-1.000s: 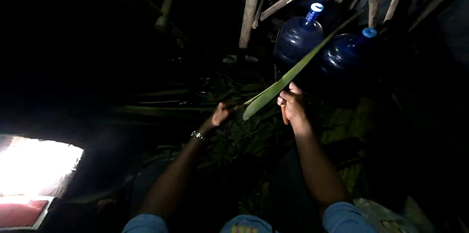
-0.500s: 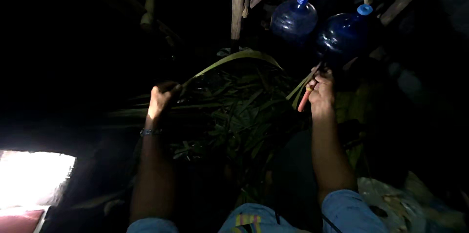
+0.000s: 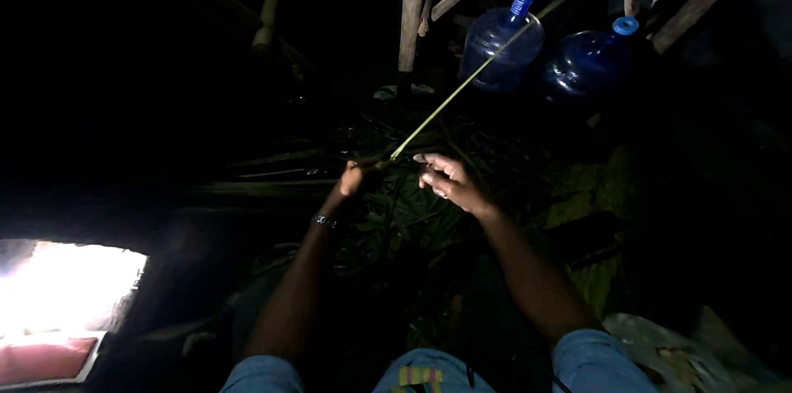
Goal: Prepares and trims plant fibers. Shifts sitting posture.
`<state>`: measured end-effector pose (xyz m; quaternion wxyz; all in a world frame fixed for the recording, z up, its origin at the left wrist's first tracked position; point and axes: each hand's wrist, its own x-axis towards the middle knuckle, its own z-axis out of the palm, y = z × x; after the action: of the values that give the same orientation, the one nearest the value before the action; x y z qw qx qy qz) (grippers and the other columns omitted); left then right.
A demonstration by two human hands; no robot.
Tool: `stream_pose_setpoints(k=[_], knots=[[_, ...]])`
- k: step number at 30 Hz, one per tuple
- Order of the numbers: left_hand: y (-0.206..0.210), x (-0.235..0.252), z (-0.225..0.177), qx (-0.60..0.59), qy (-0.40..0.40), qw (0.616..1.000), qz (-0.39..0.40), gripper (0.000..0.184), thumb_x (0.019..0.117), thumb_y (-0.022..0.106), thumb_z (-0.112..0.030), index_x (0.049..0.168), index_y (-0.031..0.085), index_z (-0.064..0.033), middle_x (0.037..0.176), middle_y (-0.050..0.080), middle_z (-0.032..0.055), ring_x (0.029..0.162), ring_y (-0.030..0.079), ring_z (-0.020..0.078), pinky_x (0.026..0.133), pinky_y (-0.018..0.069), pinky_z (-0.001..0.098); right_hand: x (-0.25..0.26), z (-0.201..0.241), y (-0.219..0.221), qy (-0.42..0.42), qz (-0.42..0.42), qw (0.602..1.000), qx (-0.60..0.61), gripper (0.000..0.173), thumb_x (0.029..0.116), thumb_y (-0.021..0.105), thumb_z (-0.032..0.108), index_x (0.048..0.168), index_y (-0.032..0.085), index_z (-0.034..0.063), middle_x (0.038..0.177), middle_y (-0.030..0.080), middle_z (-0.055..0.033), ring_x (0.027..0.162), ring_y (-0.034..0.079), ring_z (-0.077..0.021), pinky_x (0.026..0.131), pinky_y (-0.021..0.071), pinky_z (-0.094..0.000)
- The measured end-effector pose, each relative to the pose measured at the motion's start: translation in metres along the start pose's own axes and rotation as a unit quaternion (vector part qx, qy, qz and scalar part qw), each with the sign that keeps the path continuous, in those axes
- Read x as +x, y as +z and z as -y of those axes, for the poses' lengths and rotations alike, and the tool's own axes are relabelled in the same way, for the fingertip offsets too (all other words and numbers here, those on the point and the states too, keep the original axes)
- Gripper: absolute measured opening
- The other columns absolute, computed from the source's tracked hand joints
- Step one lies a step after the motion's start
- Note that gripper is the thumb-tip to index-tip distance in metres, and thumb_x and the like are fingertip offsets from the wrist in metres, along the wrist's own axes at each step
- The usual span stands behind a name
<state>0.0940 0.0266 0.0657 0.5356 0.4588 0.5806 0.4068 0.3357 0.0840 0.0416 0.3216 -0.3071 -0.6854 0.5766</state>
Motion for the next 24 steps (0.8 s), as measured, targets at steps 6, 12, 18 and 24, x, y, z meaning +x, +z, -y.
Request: stream_pose_setpoints(k=[6,12,18,24], knots=[[0.021,0.012,0.012,-0.078,-0.032,0.995,0.058,0.019,0.1052,0.046,-0.008,0.102,0.065,-0.0057,0.073,0.059,-0.0041,0.057,0.052,0.0008,0.053,0.0454,0.0157,0.004,-0.01,0.015,-0.02,0.0,1.0,0.017,0.029,0.1,0.057,0.007,0.128,0.061,0.0006,0.085,0.066,0.0003,0.055,0.043,0.0013,0.052,0.0376,-0.0162],[0.027,0.003,-0.008,-0.091,-0.092,0.987,0.1,0.023,0.1072,0.04,-0.007,0.099,0.061,-0.0042,0.069,0.055,-0.0036,0.05,0.047,0.0001,0.046,0.0402,0.0133,0.001,-0.004,0.011,-0.064,-0.079,0.995,0.014,0.031,0.0981,0.057,0.005,0.128,0.062,-0.001,0.088,0.069,-0.001,0.057,0.046,0.0008,0.053,0.0393,-0.0161],[0.017,0.012,0.012,-0.121,-0.114,0.97,0.175,0.024,0.105,0.041,-0.009,0.091,0.061,-0.0087,0.068,0.058,-0.0051,0.05,0.05,0.0002,0.046,0.0432,0.0143,-0.001,-0.001,-0.008,-0.107,-0.151,0.982,0.039,0.03,0.0974,0.056,0.002,0.126,0.063,-0.0006,0.089,0.07,-0.001,0.055,0.047,0.0013,0.05,0.0412,-0.0155],[0.014,0.008,0.005,-0.052,-0.144,0.973,0.171,0.017,0.1051,0.044,-0.009,0.099,0.059,-0.0071,0.072,0.057,-0.0038,0.05,0.049,0.0001,0.045,0.0417,0.0139,-0.012,0.008,-0.044,-0.086,-0.25,0.951,0.16,0.03,0.1002,0.054,0.002,0.125,0.065,0.0149,0.095,0.069,-0.0016,0.05,0.047,-0.0014,0.045,0.0415,-0.0138]])
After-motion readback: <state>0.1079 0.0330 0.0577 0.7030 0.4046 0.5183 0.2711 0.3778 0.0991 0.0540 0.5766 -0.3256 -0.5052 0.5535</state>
